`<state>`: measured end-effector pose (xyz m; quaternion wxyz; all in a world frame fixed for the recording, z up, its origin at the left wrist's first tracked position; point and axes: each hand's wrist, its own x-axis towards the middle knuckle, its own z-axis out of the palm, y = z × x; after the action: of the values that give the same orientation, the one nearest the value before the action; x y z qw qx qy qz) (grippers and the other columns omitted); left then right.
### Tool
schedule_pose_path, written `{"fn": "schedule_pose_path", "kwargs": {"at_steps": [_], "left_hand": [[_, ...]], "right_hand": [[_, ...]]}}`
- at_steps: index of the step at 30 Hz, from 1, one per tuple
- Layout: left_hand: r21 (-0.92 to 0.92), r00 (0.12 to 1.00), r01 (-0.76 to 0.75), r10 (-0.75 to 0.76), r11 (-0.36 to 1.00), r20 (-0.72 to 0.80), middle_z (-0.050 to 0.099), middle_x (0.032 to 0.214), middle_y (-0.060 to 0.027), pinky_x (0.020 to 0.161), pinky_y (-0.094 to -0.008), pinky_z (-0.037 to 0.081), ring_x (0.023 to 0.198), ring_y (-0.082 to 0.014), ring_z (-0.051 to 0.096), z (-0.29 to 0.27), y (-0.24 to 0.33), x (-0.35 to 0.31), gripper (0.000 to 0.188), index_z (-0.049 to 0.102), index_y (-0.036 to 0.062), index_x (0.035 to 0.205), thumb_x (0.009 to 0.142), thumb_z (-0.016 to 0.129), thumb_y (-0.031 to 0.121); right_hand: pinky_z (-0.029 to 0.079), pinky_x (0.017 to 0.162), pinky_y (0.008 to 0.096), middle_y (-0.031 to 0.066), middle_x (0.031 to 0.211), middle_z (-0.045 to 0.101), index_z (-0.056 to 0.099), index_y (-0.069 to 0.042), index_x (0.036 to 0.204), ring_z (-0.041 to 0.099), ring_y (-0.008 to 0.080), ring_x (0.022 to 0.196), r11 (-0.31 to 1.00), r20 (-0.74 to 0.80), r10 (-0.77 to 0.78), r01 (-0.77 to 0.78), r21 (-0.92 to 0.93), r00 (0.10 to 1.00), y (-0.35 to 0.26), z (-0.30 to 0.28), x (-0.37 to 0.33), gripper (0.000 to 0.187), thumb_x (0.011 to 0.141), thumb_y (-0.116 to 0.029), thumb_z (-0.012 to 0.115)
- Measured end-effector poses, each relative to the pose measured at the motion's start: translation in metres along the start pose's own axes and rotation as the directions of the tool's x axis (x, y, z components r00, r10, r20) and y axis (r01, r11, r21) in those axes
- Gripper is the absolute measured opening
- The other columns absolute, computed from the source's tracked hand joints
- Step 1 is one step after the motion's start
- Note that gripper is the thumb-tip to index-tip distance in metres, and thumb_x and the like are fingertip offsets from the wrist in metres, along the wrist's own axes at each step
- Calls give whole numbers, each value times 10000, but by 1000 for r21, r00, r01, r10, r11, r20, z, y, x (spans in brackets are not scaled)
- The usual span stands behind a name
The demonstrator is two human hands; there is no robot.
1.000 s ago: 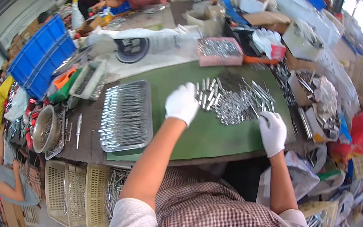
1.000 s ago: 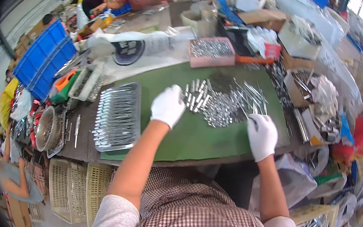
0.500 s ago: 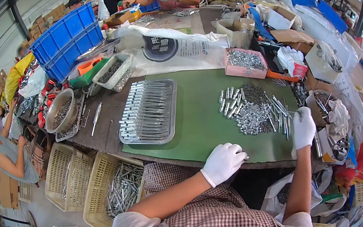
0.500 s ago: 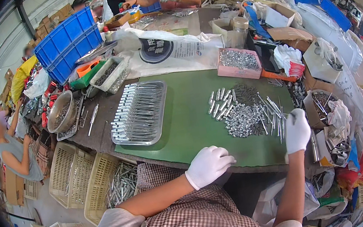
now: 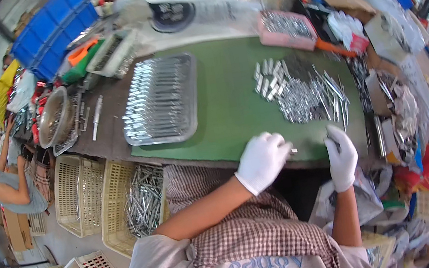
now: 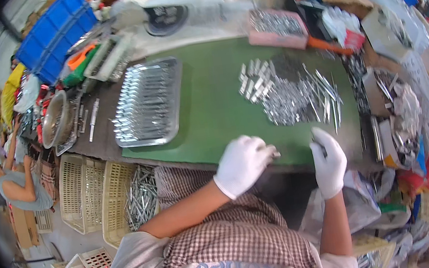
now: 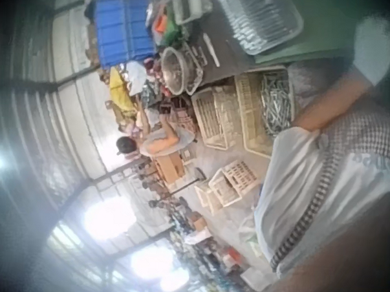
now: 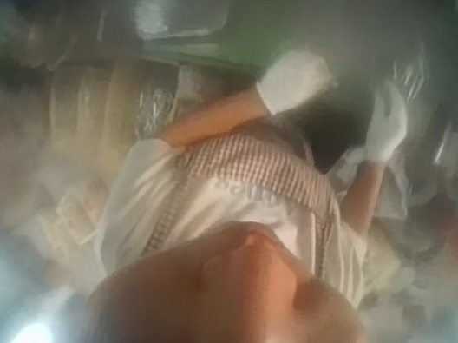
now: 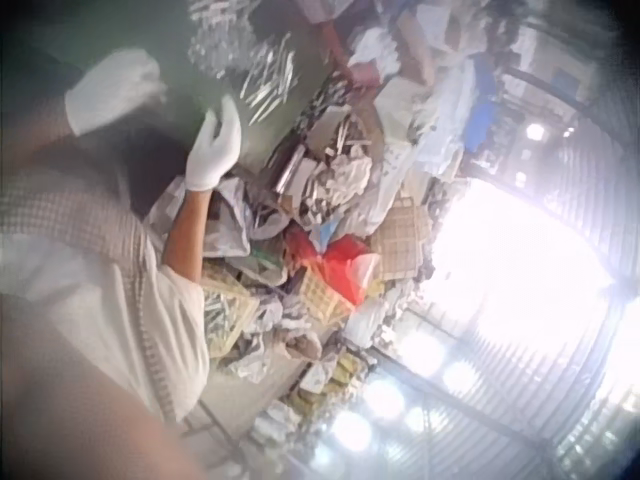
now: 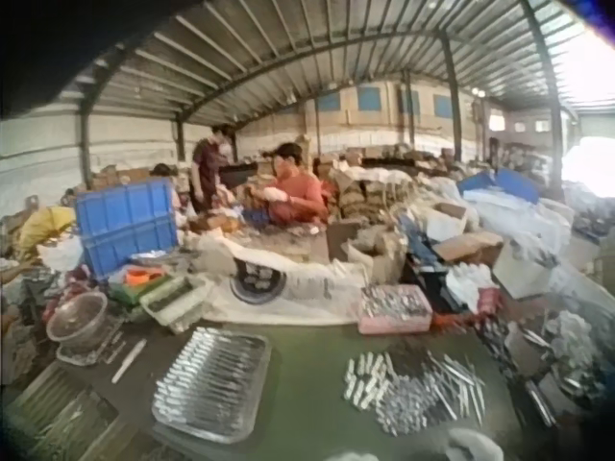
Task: The person assembles small metal pin components by hand at a manufacturing workbench.
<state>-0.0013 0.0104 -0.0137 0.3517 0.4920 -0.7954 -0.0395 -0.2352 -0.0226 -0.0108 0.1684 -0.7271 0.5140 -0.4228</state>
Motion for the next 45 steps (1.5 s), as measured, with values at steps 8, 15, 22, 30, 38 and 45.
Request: {"fn": "schedule_pose_path", "kwargs": {"at_steps": [8, 15, 22, 30, 38, 45], "left_hand": [[-38, 999, 49, -49, 998, 15, 624, 818, -59, 706, -410, 497, 772, -290, 605, -9, -9, 5, 148, 713, 124, 934, 790, 733, 147], [-73, 997, 65, -63, 995, 38, 618, 844, -60, 713, -408, 479, 782, -286, 592, -8, -2, 1, 156, 705, 90, 928, 786, 743, 143], [-78, 997, 79, -81, 994, -16, 620, 835, -66, 701, -409, 467, 774, -290, 586, -4, 0, -1, 125, 700, 91, 893, 777, 740, 112], [-85, 996, 88, -87, 992, 12, 622, 826, -60, 710, -409, 468, 778, -286, 590, -5, -3, 3, 122, 699, 98, 877, 764, 742, 116], [-58, 997, 78, -77, 995, 10, 621, 820, -52, 700, -406, 464, 767, -280, 586, -5, -3, 1, 115, 694, 109, 863, 760, 746, 119], [-82, 997, 82, -83, 993, -4, 620, 811, -47, 691, -400, 470, 757, -273, 589, -4, 0, 0, 120, 701, 105, 858, 750, 752, 106]], "right_hand": [[540, 842, 307, 118, 1007, 715, 684, 29, 1049, 695, 204, 928, 964, 54, 117, -126, 234, 992, -14, 15, 13, 159, 892, 43, 663], [510, 811, 438, 102, 937, 640, 659, -89, 989, 625, 325, 925, 943, 313, -216, 281, -178, 925, -27, 10, 4, 180, 830, -11, 632], [477, 853, 410, 47, 922, 654, 659, -133, 940, 628, 284, 915, 885, 336, -271, 370, -281, 902, -30, 14, 8, 138, 817, -75, 679], [459, 874, 411, 10, 899, 665, 665, -144, 892, 629, 269, 926, 896, 287, -333, 396, -200, 898, -25, 24, 15, 133, 785, -82, 713], [512, 802, 395, 101, 913, 690, 712, -73, 923, 645, 319, 876, 993, 103, -109, 114, -40, 989, -16, 18, 27, 126, 809, -22, 690], [521, 751, 390, 129, 913, 669, 727, -79, 944, 657, 325, 817, 978, 75, -23, 39, -206, 997, 12, 23, 56, 100, 859, -91, 675]]}}
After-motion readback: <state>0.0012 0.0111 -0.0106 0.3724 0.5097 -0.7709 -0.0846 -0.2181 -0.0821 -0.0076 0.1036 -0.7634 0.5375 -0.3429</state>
